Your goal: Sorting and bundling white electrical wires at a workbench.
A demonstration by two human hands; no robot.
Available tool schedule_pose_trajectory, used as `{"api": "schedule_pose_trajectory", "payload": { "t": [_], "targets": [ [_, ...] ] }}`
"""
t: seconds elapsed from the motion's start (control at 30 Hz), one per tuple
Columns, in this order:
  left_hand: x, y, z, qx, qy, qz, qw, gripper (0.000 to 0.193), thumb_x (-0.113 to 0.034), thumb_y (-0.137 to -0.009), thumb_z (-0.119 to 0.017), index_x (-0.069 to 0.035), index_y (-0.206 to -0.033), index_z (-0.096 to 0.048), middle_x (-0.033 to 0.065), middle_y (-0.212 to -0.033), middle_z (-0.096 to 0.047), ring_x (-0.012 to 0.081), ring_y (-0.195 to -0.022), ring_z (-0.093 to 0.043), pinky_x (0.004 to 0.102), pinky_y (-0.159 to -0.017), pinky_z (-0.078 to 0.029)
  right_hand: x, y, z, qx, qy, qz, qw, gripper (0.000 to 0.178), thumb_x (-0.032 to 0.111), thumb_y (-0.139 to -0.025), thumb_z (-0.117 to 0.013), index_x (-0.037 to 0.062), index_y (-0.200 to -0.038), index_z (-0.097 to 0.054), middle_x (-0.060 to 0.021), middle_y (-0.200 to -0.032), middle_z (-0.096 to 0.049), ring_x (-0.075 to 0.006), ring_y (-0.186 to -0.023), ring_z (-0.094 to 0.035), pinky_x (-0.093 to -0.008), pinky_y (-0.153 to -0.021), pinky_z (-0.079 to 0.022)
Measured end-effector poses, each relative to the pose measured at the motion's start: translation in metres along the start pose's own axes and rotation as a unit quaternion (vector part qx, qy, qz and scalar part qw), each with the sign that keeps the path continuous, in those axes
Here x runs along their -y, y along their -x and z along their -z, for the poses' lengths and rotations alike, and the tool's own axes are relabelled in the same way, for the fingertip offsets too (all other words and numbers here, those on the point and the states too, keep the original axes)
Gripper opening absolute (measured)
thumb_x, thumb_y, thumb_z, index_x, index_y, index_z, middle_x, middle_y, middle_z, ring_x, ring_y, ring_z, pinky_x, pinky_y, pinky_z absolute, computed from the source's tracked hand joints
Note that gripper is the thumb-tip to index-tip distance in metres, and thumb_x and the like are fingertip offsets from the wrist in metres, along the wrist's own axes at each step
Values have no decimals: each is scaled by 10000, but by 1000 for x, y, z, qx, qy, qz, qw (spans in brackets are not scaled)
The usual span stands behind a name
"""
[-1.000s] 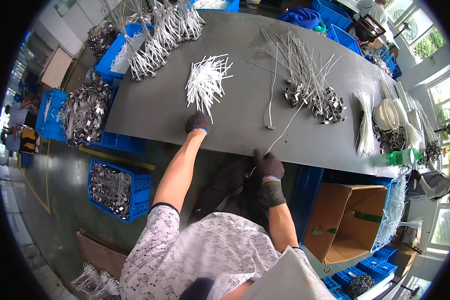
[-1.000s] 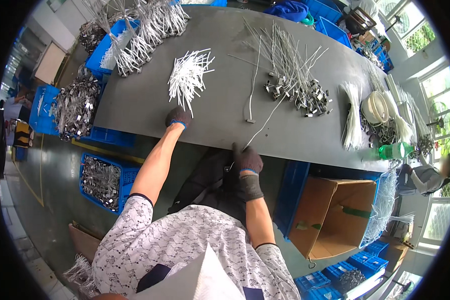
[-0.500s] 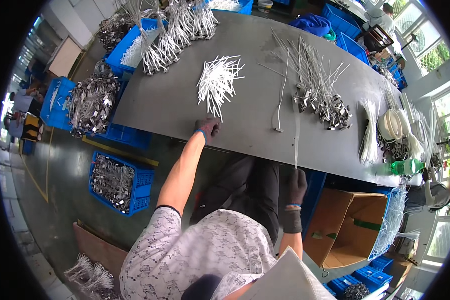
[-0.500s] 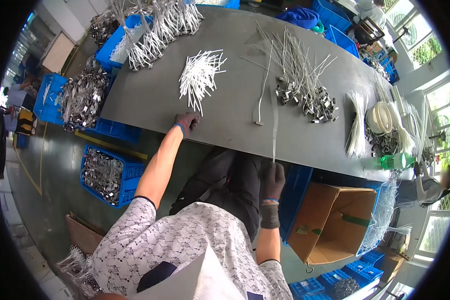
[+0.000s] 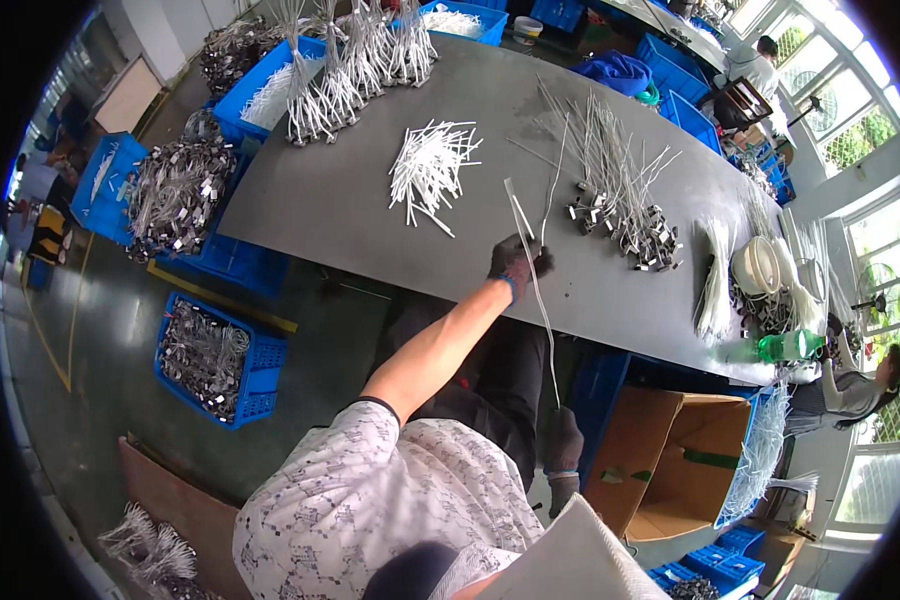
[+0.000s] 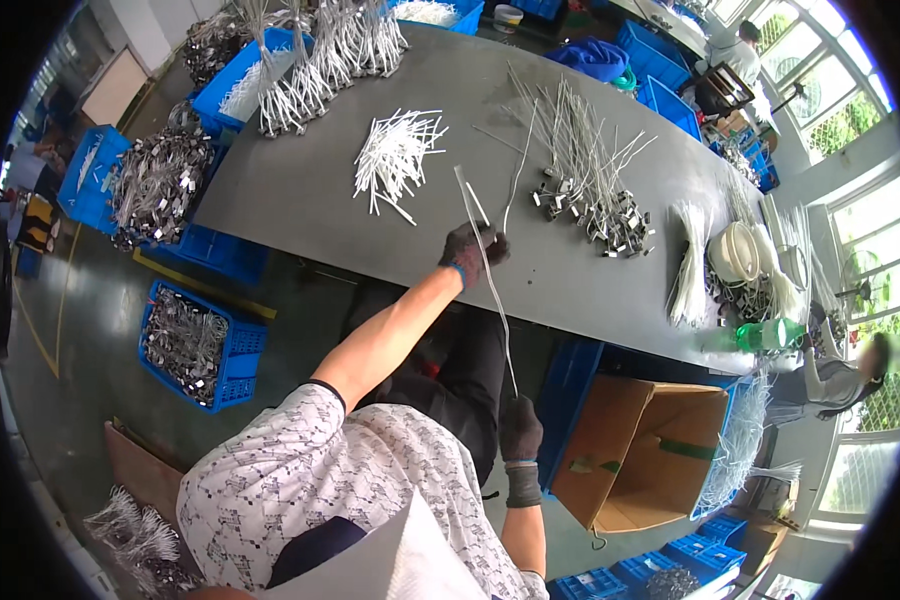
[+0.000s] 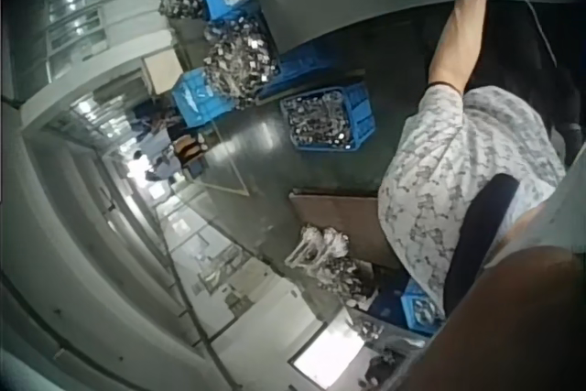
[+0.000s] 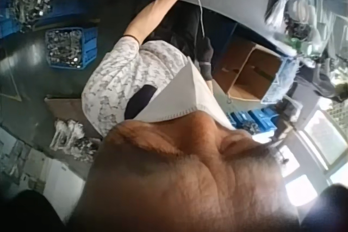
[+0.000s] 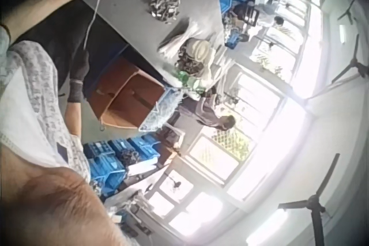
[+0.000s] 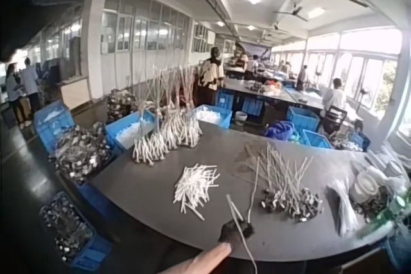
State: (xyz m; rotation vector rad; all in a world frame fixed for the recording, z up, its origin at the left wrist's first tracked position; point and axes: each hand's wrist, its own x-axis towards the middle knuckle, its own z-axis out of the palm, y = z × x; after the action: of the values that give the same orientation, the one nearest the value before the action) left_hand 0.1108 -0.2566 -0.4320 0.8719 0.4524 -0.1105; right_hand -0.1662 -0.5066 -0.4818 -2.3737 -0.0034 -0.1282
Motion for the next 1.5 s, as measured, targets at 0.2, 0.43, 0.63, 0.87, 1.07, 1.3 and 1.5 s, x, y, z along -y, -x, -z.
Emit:
{"api": "schedule_pose_trajectory", "payload": {
  "t": [0.2, 0.43, 0.63, 0.87, 1.07, 1.3, 1.5],
  "targets": [
    [-47, -13, -26, -68, 71, -255, 962, 163, -162, -1006, -603, 0, -996, -587, 124, -864, -693, 244, -690, -718, 370, -618, -613, -12, -5, 13, 39, -31, -74, 996, 125, 210, -968, -617, 91, -1004, -630, -181, -731, -647, -444, -727, -655, -443, -594, -500],
    [-42, -18, -16, -19, -38, -205, 978, 77, -86, -957, -625, -10, -967, -625, 115, -813, -698, 225, -665, -710, 382, -595, -618, 10, -21, 15, 54, 6, -151, 987, 209, 244, -1010, -555, 71, -1077, -650, -192, -826, -666, -349, -747, -691, -409, -632, -523],
    [-32, -61, 13, 12, -86, 13, 996, 63, -68, -902, -666, -32, -950, -647, 108, -821, -709, 233, -679, -710, 430, -623, -621, 74, -54, 35, 1, -249, -26, 968, 259, 99, -954, -618, -31, -1178, -639, -168, -1052, -707, -238, -921, -709, -341, -813, -543],
    [-62, -67, 19, 152, -192, 6, 970, 158, -178, -925, -706, -34, -988, -698, 76, -823, -714, 188, -712, -703, 331, -655, -595, 41, -34, 39, 172, 69, -4, 983, 234, 218, -942, -671, 22, -1069, -674, -224, -845, -692, -396, -757, -687, -394, -641, -534],
    [-58, -26, 1, 142, -200, -75, 967, 214, -201, -955, -683, 2, -1011, -720, 27, -834, -700, 116, -733, -655, 284, -696, -570, 37, -52, 20, 88, -75, 16, 993, 191, 209, -963, -632, 24, -1009, -648, -224, -843, -656, -312, -740, -647, -405, -597, -502],
    [40, 71, -17, 250, -277, -61, 926, 299, -235, -965, -714, 24, -1115, -722, 60, -982, -747, 117, -932, -681, 282, -853, -556, 83, -173, -23, -57, -446, -146, 881, 543, 470, -1058, -436, 14, -1303, -601, -111, -987, -705, -169, -833, -647, -286, -674, -505],
    [40, 80, -23, 152, -319, -125, 927, 244, -198, -964, -686, 11, -1083, -725, 73, -973, -752, 109, -920, -680, 282, -805, -549, 88, -207, -37, -2, -602, -279, 749, 683, 592, -1039, -407, 9, -1346, -587, -83, -1025, -708, -163, -843, -640, -272, -681, -503]
  ]
}}
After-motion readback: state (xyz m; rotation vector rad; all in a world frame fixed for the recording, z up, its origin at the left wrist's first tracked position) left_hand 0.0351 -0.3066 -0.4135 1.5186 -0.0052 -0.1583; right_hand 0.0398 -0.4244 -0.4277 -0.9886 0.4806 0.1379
